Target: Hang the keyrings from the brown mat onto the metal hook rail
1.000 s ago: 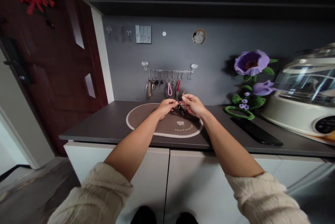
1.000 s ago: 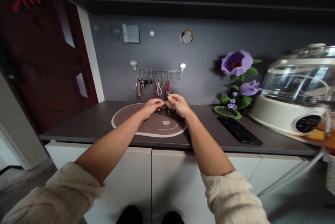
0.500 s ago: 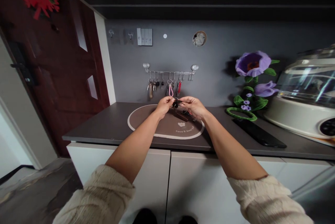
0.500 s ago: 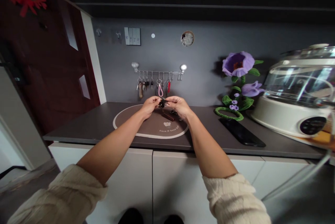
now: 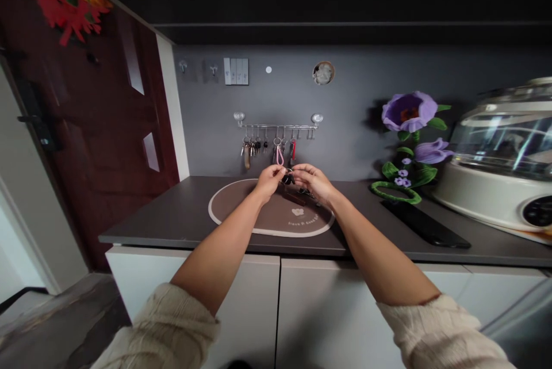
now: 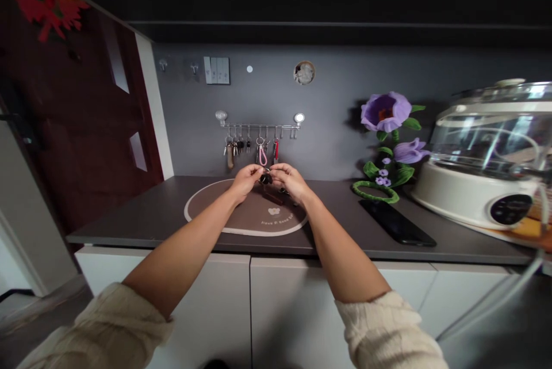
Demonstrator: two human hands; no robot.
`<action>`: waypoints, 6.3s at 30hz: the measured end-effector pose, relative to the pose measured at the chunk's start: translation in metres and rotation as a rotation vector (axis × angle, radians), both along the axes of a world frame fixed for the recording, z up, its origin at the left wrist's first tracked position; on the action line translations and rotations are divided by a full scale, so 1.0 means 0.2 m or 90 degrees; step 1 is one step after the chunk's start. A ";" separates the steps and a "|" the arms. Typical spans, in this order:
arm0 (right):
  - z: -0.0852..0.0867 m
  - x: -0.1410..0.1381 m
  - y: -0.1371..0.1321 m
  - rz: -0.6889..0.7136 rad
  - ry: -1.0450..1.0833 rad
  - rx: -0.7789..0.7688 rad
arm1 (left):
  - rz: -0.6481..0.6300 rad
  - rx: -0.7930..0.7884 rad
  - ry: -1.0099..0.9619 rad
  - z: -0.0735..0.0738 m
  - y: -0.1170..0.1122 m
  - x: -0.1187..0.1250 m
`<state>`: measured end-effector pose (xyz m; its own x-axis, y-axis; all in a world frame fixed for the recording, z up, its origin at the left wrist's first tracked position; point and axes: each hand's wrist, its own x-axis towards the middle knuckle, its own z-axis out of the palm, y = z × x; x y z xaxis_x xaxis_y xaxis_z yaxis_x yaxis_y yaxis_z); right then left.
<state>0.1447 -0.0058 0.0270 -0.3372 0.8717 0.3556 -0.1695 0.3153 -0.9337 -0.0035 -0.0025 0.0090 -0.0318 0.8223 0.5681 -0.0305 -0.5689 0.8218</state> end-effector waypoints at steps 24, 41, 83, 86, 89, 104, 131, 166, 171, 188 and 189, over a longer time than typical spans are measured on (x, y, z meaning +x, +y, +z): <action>-0.02 0.00 0.04 -0.126 -0.072 0.159 | 0.034 -0.047 -0.050 0.01 -0.02 0.03; 0.22 -0.03 0.16 -0.171 0.081 0.033 | 0.256 0.072 0.225 -0.07 0.07 0.01; 0.30 -0.08 0.51 -0.306 0.119 -0.097 | 0.405 0.077 0.367 -0.07 0.05 0.00; 0.29 -0.08 0.51 -0.307 0.107 -0.089 | 0.402 0.077 0.367 -0.07 0.06 0.00; 0.28 -0.07 0.52 -0.313 0.091 -0.073 | 0.397 0.078 0.362 -0.07 0.07 0.00; 0.21 0.03 0.40 -0.269 0.012 -0.025 | 0.313 0.092 0.365 -0.09 0.09 0.01; -0.11 0.12 0.08 -0.204 -0.344 0.215 | 0.255 0.081 0.405 -0.10 0.07 0.00; -0.13 0.09 0.15 -0.188 -0.233 0.243 | 0.220 0.102 0.390 -0.10 0.07 0.01; -0.11 0.08 0.14 -0.170 -0.192 0.198 | 0.190 0.109 0.385 -0.08 0.05 0.02; -0.06 0.05 0.06 -0.145 -0.008 0.073 | 0.042 0.098 0.288 -0.07 0.03 0.06; -0.06 0.05 0.06 -0.141 0.000 0.067 | 0.037 0.092 0.270 -0.07 0.03 0.06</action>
